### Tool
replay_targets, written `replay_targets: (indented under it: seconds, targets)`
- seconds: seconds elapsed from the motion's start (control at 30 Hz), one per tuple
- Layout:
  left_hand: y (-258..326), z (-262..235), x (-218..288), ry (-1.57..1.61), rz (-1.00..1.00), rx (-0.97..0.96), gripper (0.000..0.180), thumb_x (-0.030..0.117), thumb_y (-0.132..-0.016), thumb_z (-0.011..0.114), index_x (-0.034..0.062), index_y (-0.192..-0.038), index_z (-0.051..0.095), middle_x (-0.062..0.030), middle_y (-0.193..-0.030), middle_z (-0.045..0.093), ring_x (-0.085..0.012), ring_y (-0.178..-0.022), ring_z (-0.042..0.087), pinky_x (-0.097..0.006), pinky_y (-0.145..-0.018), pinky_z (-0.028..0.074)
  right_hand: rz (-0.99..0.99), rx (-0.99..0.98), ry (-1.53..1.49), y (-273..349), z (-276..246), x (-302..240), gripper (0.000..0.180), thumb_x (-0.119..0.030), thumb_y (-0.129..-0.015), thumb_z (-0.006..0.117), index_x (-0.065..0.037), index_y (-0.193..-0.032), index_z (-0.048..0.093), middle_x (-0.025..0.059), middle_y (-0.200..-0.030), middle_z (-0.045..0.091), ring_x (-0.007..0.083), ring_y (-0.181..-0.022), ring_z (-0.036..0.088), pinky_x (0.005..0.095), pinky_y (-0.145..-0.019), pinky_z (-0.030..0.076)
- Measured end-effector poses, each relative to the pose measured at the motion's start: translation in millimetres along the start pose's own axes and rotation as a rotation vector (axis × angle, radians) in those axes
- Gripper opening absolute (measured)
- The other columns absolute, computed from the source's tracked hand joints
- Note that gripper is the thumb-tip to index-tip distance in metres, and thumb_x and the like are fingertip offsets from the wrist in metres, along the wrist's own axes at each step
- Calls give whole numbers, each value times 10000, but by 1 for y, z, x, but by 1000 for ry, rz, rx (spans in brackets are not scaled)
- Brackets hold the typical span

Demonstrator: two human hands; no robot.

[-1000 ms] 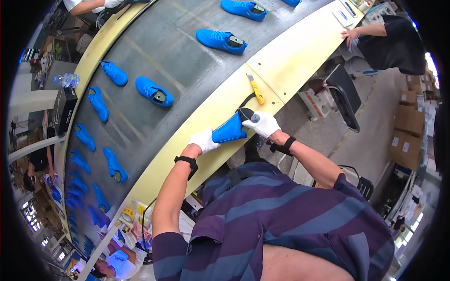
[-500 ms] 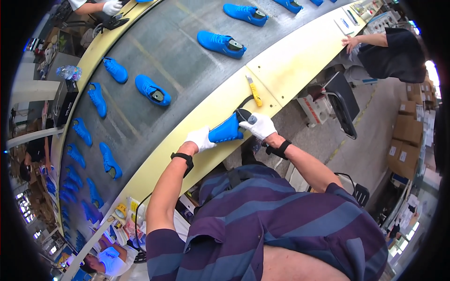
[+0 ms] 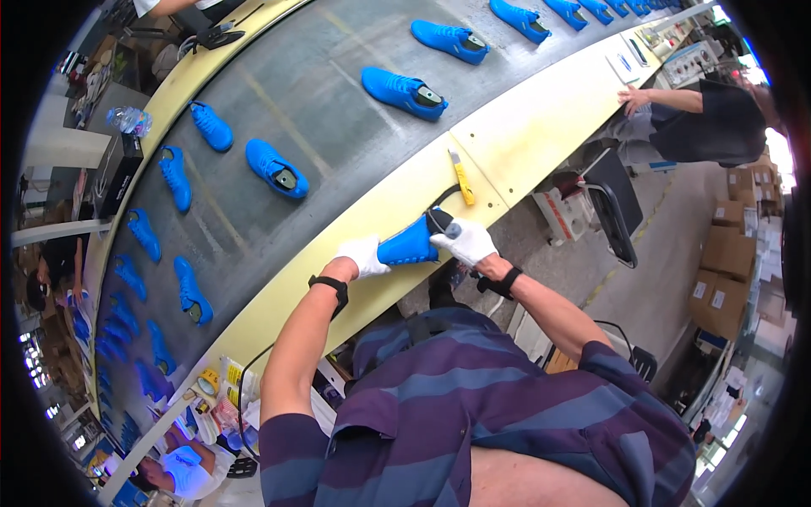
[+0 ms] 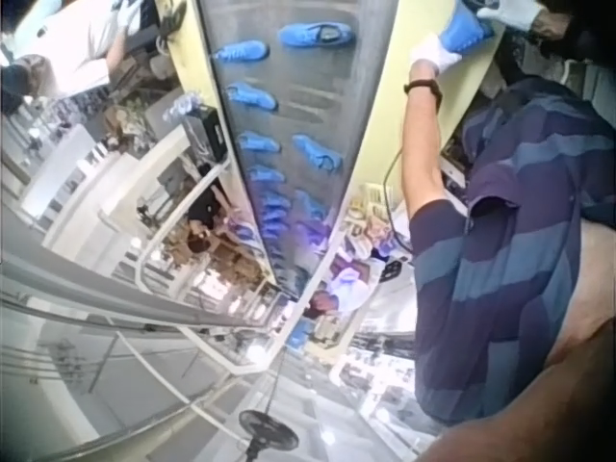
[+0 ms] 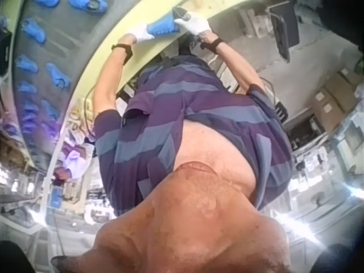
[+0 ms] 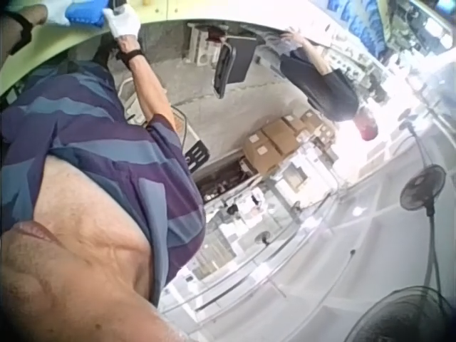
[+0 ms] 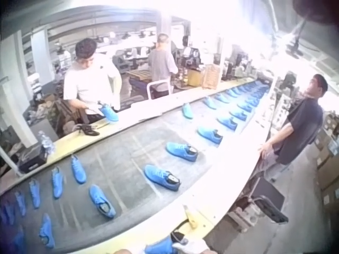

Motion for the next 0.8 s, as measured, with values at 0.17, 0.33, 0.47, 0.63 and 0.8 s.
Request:
replay_targets:
  seconds: [0.17,0.33,0.47,0.63,0.8]
  targets:
    - [1,4,-4,50,-29,26,708,514,-777,851,65,-1290,659,-231,-1256,720,-422,-1152,696,-478,-984,559,121,-77,19,3,-8,-16,433,-460,-911,799,-37,-975,732,179,-840,725,362,-785,705,417,-707,546]
    - [6,5,-9,84,-17,60,631,476,-783,835,70,-1245,695,-229,-1203,739,-412,-1134,705,-468,-982,558,164,-181,42,-12,-13,-4,474,-465,-891,816,1,-932,740,190,-828,739,316,-774,731,406,-715,553]
    - [20,2,10,295,-5,176,583,430,-796,813,95,-1265,724,-204,-1191,758,-397,-1120,714,-452,-978,558,221,-79,173,-61,-90,9,560,-561,-917,728,-5,-966,772,202,-836,753,322,-798,745,420,-760,570]
    - [21,45,0,515,117,290,622,425,-842,800,91,-1356,692,-165,-1187,779,-347,-1070,745,-431,-956,566,195,5,262,-192,-130,107,629,-593,-926,671,-12,-1152,754,220,-1010,775,372,-928,750,447,-834,577]
    - [52,33,37,893,-24,55,719,408,-853,851,13,-1411,629,-177,-1275,741,-248,-1182,687,-384,-1052,521,79,331,410,-202,-175,133,614,-497,-922,730,-2,-1282,688,267,-1243,709,414,-1169,679,466,-1001,536]
Point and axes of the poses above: each hand's wrist, its own y-axis away from the middle knuckle, its own z-axis out of the palm, x = y × z, the point moved 8 cm from there along -y, towards the middle knuckle
